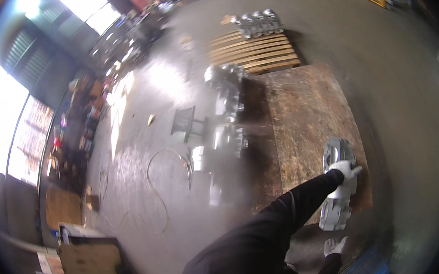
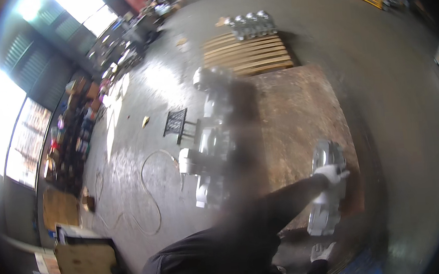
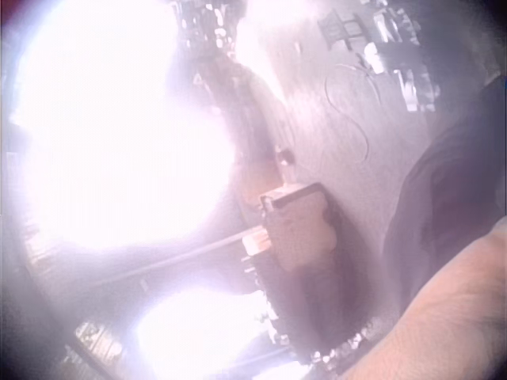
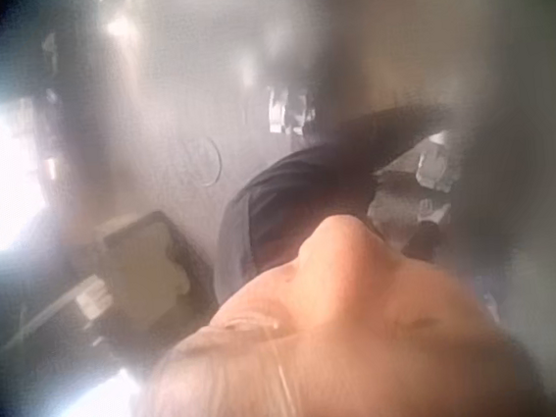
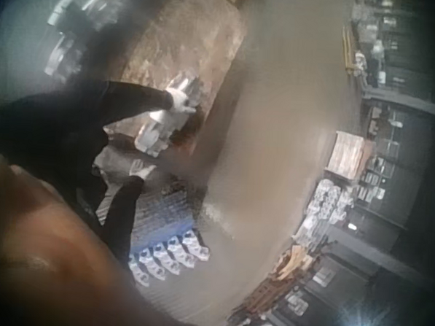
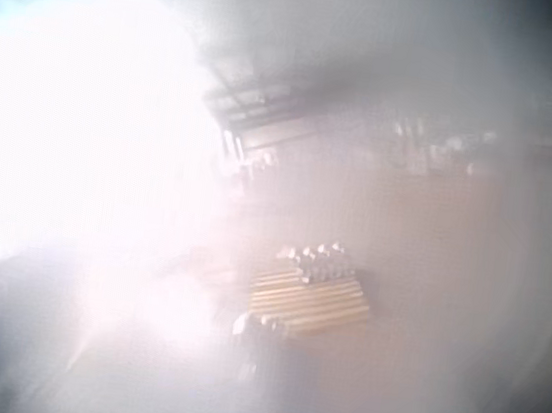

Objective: The person kneels on the floor and uses a sanding block to smooth the surfaces of several metal parts. They then place the finished parts into a wire mesh bin.

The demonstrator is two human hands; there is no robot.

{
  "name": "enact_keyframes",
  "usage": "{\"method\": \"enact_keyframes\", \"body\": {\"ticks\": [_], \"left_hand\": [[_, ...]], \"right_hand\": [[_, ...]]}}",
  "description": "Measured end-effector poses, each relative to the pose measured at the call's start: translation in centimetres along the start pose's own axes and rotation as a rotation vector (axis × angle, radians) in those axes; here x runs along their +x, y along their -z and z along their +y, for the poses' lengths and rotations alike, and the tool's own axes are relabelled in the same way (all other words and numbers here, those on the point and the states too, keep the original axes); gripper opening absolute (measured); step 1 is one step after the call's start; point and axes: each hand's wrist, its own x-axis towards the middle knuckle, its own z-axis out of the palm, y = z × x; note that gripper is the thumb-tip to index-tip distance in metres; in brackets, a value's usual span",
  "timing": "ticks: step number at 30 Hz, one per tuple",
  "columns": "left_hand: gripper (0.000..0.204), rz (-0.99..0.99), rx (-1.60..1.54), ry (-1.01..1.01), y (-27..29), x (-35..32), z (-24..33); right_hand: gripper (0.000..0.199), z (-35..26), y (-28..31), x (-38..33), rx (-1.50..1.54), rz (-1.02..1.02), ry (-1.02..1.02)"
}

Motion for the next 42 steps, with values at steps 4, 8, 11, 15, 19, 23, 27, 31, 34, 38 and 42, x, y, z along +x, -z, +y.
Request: {"method": "enact_keyframes", "body": {"ticks": [4,8,11,15,19,23,27,31,34,38,42], "left_hand": [[0.045,-0.019,0.220,0.086,0.1,0.1,-0.2],[0.032,0.107,0.166,0.083,0.2,-2.7,-2.3],[0.034,0.131,0.128,0.103,1.1,-6.4,-5.4],[0.032,0.125,0.184,0.168,3.7,-10.8,-8.6],[0.029,0.076,0.204,0.277,7.6,-15.9,-12.5],[0.033,0.104,0.294,0.341,11.3,-20.8,-17.5],[0.038,0.107,0.286,0.516,14.8,-25.4,-20.7],[0.044,0.022,0.334,0.583,17.5,-27.8,-20.1],[0.043,-0.159,0.569,0.424,18.5,-28.6,-19.2],[0.032,-0.106,0.554,0.385,19.0,-28.7,-20.9],[0.028,-0.090,0.391,0.442,19.5,-27.9,-25.8]], "right_hand": [[0.047,0.2,-3.2,4.8,-0.078,0.676,0.256],[0.033,0.4,-4.5,5.5,-0.261,0.636,0.220],[0.032,1.5,-4.5,4.8,-0.364,0.617,0.085],[0.040,6.2,-4.0,4.2,-0.345,0.616,-0.208],[0.065,13.8,-2.9,3.5,-0.339,0.701,-0.411],[0.070,22.0,-2.0,4.0,-0.140,0.568,-0.521],[0.061,27.2,-2.9,3.9,-0.262,0.484,-0.580],[0.056,28.4,-5.7,2.5,-0.381,0.417,-0.730],[0.053,27.6,-8.5,1.3,-0.598,0.274,-0.804],[0.048,23.8,-11.0,2.0,-1.000,-0.019,-0.703],[0.044,14.1,-8.6,3.0,-1.096,0.049,-0.122]]}}
